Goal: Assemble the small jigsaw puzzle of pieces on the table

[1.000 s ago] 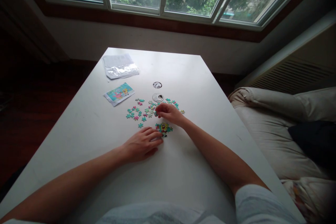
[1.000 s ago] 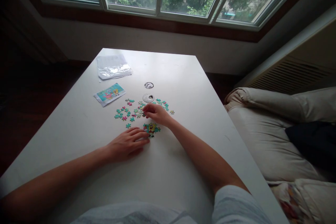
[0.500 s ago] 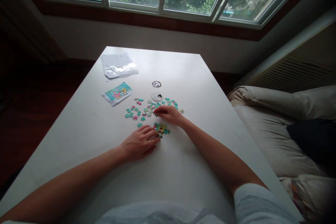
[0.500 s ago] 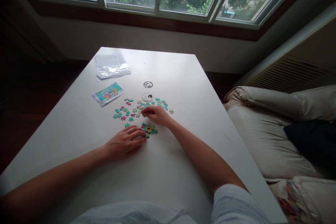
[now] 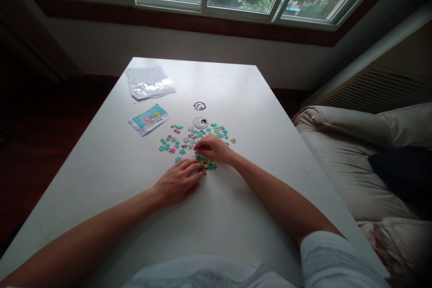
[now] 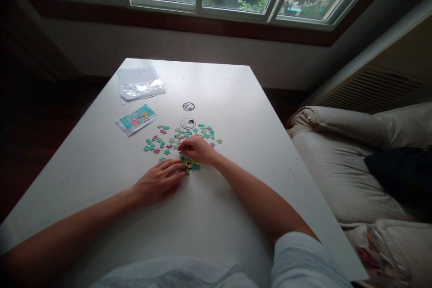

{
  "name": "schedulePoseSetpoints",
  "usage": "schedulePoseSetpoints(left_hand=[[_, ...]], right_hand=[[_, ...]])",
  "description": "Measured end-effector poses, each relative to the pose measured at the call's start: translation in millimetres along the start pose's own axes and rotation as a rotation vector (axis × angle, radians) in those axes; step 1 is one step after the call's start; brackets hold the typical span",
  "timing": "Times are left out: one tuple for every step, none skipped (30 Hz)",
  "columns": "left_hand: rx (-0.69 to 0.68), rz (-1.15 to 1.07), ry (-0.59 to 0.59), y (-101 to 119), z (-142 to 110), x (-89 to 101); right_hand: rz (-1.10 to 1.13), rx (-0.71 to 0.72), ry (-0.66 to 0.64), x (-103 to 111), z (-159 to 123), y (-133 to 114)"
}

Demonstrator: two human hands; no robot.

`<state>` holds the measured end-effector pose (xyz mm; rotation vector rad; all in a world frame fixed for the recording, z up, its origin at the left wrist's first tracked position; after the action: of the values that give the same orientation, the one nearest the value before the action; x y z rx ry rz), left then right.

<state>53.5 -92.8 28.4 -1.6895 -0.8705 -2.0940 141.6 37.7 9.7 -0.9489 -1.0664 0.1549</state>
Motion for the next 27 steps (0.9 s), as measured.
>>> schedulePoseSetpoints(left_hand=[[0.001,0.0,-0.002,-0.2,0.1,-0.7],[0.002,0.002,-0.005,-0.4,0.1,-1.4],[0.003,0.004,-0.007,-0.5,0.1,-2.0],[0.004,0.007,-0.009,-0.7,0.1,-2.4],[0.002,0.009,-0.01,-0.7,0.1,-2.6],[0.0,0.011,-0.009,-0.6,0.1,-2.4],[0.0,0.012,-0.008,-0.6,0.1,-2.2],[-0.002,0.013,-0.009,-0.4,0.1,-2.0],[-0.002,0.014,-0.01,-0.3,0.1,-1.7],[-0.001,0.014,-0.014,-0.3,0.2,-1.6],[0.001,0.015,-0.017,-0.2,0.3,-1.5],[0.003,0.014,-0.019,-0.2,0.4,-1.4],[0.003,0.014,-0.019,-0.1,0.5,-1.2],[0.003,0.014,-0.018,0.0,0.6,-1.0],[0.005,0.013,-0.017,-0.1,0.7,-0.9],[0.005,0.012,-0.015,0.0,0.9,-0.8],[0.004,0.011,-0.013,0.1,0.9,-0.8],[0.004,0.011,-0.013,0.0,1.0,-1.0],[0.004,0.01,-0.014,0.0,1.1,-1.2],[0.004,0.011,-0.017,-0.1,1.2,-1.7],[0.005,0.013,-0.021,-0.2,1.3,-2.3],[0.006,0.014,-0.024,-0.4,1.4,-2.9],[0.008,0.015,-0.027,-0.7,1.5,-3.4],[0.008,0.014,-0.027,-0.8,1.6,-3.6],[0.006,0.013,-0.028,-0.7,1.7,-3.8],[0.005,0.011,-0.026,-0.6,1.8,-3.6],[0.003,0.009,-0.023,-0.5,1.8,-3.3]], right_hand=[[-0.012,0.013,-0.004,0.2,0.5,-1.7],[-0.021,0.023,-0.006,0.4,0.8,-3.0],[-0.027,0.031,-0.008,0.7,1.0,-3.9],[-0.032,0.037,-0.009,1.1,1.1,-4.5],[-0.04,0.041,-0.009,1.3,1.1,-5.0],[-0.048,0.042,-0.009,1.5,1.0,-5.3],[-0.057,0.043,-0.009,1.4,0.9,-5.5],[-0.065,0.044,-0.011,1.1,0.7,-5.7],[-0.073,0.046,-0.01,0.7,0.5,-6.0],[-0.082,0.049,-0.008,0.3,0.3,-6.3],[-0.091,0.053,-0.007,-0.2,0.1,-6.6],[-0.102,0.058,-0.003,-0.7,-0.1,-6.9],[-0.114,0.063,-0.001,-1.2,-0.2,-7.3],[-0.125,0.067,0.002,-1.7,-0.3,-7.5],[-0.134,0.069,0.002,-2.1,-0.4,-7.6],[-0.141,0.07,0.0,-2.6,-0.3,-7.7],[-0.146,0.07,-0.002,-3.0,-0.3,-8.0],[-0.152,0.071,-0.004,-3.2,-0.2,-8.3],[-0.159,0.071,-0.005,-3.4,-0.2,-8.8],[-0.168,0.072,-0.004,-3.3,-0.2,-9.6],[-0.18,0.072,-0.002,-3.2,-0.4,-10.5],[-0.192,0.072,0.001,-3.2,-0.5,-11.4],[-0.203,0.072,0.003,-3.2,-0.7,-12.4],[-0.211,0.071,0.004,-3.3,-0.8,-13.0],[-0.217,0.069,0.005,-3.4,-0.9,-13.4],[-0.219,0.068,0.004,-3.6,-0.9,-13.3],[-0.218,0.065,0.003,-3.6,-0.9,-12.8]])
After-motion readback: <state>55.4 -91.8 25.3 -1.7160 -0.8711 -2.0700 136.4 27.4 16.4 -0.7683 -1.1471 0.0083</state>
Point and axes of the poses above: each hand's wrist, its own z-axis towards the middle knuckle, its own x-axis out of the back of the hand, y = z × x, the point moved 8 cm from there along z, towards the middle knuckle, and after that the axes turned 7 degrees about -y, right-handed, at the moved point
